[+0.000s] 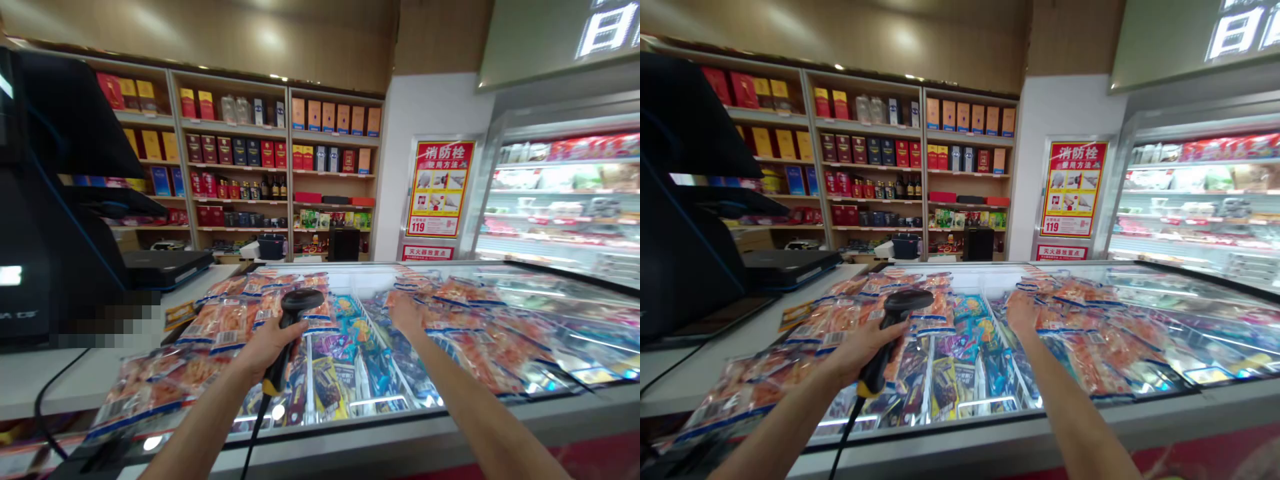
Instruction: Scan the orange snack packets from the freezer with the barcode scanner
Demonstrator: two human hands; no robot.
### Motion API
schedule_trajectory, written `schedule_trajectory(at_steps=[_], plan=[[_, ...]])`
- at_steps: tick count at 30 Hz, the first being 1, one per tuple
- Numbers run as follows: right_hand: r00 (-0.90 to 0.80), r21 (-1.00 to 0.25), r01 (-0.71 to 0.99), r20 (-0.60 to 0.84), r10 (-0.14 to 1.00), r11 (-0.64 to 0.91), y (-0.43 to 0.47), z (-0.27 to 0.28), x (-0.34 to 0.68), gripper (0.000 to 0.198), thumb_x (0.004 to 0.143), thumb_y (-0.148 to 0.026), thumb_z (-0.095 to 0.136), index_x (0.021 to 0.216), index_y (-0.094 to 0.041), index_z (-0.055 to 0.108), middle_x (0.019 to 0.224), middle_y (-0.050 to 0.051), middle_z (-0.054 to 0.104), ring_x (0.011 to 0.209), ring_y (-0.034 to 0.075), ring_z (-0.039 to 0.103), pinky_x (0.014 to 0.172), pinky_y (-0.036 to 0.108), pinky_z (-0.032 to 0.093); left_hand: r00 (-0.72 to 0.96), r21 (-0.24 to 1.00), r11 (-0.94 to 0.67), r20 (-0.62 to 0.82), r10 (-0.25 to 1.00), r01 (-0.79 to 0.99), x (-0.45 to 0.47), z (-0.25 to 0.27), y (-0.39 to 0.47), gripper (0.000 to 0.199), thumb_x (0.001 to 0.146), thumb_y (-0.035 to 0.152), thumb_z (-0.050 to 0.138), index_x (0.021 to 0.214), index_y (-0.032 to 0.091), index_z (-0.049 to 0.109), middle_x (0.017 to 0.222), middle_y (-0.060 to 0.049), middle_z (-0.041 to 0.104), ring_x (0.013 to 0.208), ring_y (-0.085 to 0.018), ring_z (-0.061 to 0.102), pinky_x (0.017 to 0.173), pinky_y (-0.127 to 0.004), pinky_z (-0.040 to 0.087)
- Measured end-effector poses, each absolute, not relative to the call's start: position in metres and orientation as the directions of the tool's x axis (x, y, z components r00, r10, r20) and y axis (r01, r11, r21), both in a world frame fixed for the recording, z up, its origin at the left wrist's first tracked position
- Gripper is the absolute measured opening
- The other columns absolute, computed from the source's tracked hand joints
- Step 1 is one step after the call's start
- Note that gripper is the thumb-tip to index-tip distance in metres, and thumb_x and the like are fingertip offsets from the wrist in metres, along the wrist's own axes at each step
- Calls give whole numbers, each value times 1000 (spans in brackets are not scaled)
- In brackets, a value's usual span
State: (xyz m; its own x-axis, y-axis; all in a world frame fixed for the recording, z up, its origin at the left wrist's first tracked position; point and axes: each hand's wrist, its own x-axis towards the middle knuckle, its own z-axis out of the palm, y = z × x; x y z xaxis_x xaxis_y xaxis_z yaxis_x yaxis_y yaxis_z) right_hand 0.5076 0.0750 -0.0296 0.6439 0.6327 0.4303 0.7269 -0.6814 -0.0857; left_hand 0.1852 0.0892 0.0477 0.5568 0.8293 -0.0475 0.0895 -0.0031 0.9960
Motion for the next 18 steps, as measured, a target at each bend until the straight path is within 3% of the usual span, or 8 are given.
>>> schedule_trajectory(at_steps=[3, 6, 12, 15, 18], plan=[[659, -69, 714, 403, 635, -697, 69, -37, 524, 46, 76, -13, 37, 121, -22, 39, 115, 12, 48, 98, 25, 51, 84, 44, 31, 557, 996, -5, -48, 829, 93, 192, 45, 88, 30, 59, 40, 62, 59, 16, 43, 46, 5, 49, 39, -7, 45, 40, -19, 36], [602, -117, 783, 391, 696, -611, 67, -45, 528, 47, 75, -4, 27, 115, -21, 47, 114, 9, 51, 95, 20, 54, 84, 36, 33, 538, 995, -9, -49, 842, 104, 195, 44, 88, 30, 59, 40, 62, 60, 16, 43, 46, 5, 49, 39, -7, 44, 40, -20, 36], [401, -164, 916, 347, 848, -366, 78, -40, 499, 34, 76, -13, 34, 97, -19, 60, 96, 6, 62, 91, 16, 55, 79, 24, 37, 561, 994, -14, -47, 826, 105, 195, 44, 90, 30, 60, 40, 61, 61, 17, 42, 45, 6, 48, 38, -7, 44, 40, -20, 35], [352, -112, 934, 448, 822, -338, 82, -27, 491, 33, 76, -18, 39, 104, -21, 56, 104, 5, 58, 98, 16, 50, 85, 27, 34, 568, 995, -5, -54, 821, 101, 193, 43, 92, 30, 60, 40, 61, 61, 17, 42, 46, 5, 49, 39, -7, 45, 41, -20, 36], [378, -12, 907, 460, 804, -420, 80, -22, 497, 42, 70, -17, 48, 112, -23, 49, 117, 7, 48, 109, 22, 40, 89, 36, 30, 568, 998, 4, -39, 822, 63, 189, 41, 93, 31, 61, 41, 61, 63, 18, 41, 46, 6, 48, 39, -7, 45, 42, -20, 36]])
